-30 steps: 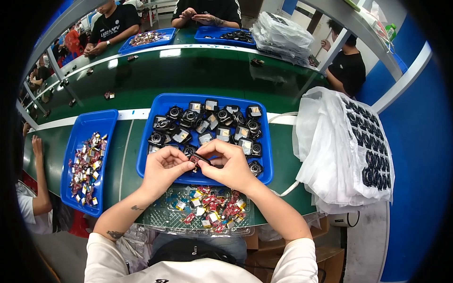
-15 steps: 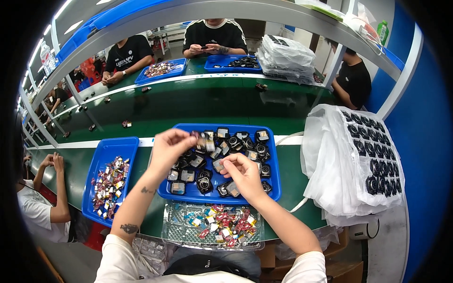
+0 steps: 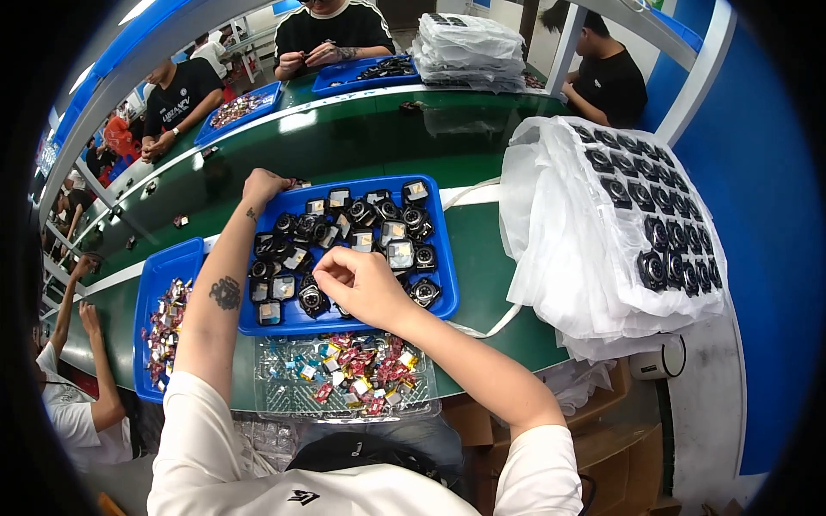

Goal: Assembling small electronic components and cleaning the final product with a cloth.

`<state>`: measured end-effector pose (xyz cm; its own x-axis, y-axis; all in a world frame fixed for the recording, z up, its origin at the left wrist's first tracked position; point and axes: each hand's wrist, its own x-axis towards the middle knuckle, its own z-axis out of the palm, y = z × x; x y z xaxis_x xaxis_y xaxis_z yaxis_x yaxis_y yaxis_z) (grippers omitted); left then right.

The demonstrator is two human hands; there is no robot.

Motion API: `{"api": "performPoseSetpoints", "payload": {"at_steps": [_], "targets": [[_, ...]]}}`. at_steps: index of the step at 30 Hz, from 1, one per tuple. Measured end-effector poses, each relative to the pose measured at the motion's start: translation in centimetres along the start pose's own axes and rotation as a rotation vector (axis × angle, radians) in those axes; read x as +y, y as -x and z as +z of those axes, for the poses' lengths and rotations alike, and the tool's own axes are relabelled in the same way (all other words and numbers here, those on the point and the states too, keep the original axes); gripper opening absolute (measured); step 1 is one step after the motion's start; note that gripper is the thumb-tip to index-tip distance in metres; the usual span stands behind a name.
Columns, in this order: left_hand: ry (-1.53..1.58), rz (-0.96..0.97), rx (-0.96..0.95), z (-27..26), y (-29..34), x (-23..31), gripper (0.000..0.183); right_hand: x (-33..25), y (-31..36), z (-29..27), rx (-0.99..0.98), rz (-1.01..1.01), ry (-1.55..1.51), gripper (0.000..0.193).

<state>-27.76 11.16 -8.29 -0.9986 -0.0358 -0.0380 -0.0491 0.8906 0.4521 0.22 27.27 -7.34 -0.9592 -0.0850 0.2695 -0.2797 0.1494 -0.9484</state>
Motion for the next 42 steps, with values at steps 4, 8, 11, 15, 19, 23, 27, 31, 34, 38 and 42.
{"api": "performPoseSetpoints", "payload": {"at_steps": [4, 8, 11, 15, 19, 23, 27, 31, 34, 38, 42], "targets": [[0.193, 0.351, 0.194, -1.8, 4.9, 1.3, 0.027, 0.0, 0.0, -0.1, -0.012, 0.044, -0.064, 0.013], [0.503, 0.830, 0.207, -4.6, 17.7, 2.8, 0.013, 0.2, 0.2, -0.6, -0.005, 0.013, -0.028, 0.016], [0.380, 0.970, -0.092, -4.7, 25.5, 0.5, 0.020, 1.1, 0.2, -1.1, 0.006, 0.006, -0.057, 0.015], [0.246, 1.013, -0.174, -3.4, 30.7, -2.4, 0.016, 0.6, -0.3, -0.1, -0.016, 0.029, -0.069, 0.015], [0.323, 1.070, -0.215, -2.2, 29.9, -3.7, 0.013, 0.0, -0.3, -0.4, -0.047, 0.045, -0.061, 0.013], [0.539, 0.854, -0.237, -4.7, 28.0, -3.1, 0.011, -0.1, 0.2, 0.1, -0.119, -0.104, -0.141, 0.011], [0.809, 0.763, -0.179, -3.9, 25.8, -4.0, 0.014, -0.9, 0.7, -0.3, -0.186, -0.097, -0.038, 0.013], [0.859, 0.691, -0.241, -3.1, 25.5, -5.1, 0.015, -1.5, 0.5, -0.2, -0.219, -0.143, 0.074, 0.010], [1.075, 0.638, -0.367, -2.8, 25.5, -5.4, 0.010, -1.5, 0.5, 0.0, -0.216, -0.150, 0.151, 0.007], [1.009, 0.685, -0.329, -2.4, 24.9, -5.7, 0.009, -1.2, 0.3, 0.0, -0.178, -0.185, 0.161, 0.007], [0.854, 0.654, -0.375, -2.9, 25.3, -5.7, 0.008, -0.9, 0.3, 0.2, -0.127, -0.146, 0.092, 0.009]]}}
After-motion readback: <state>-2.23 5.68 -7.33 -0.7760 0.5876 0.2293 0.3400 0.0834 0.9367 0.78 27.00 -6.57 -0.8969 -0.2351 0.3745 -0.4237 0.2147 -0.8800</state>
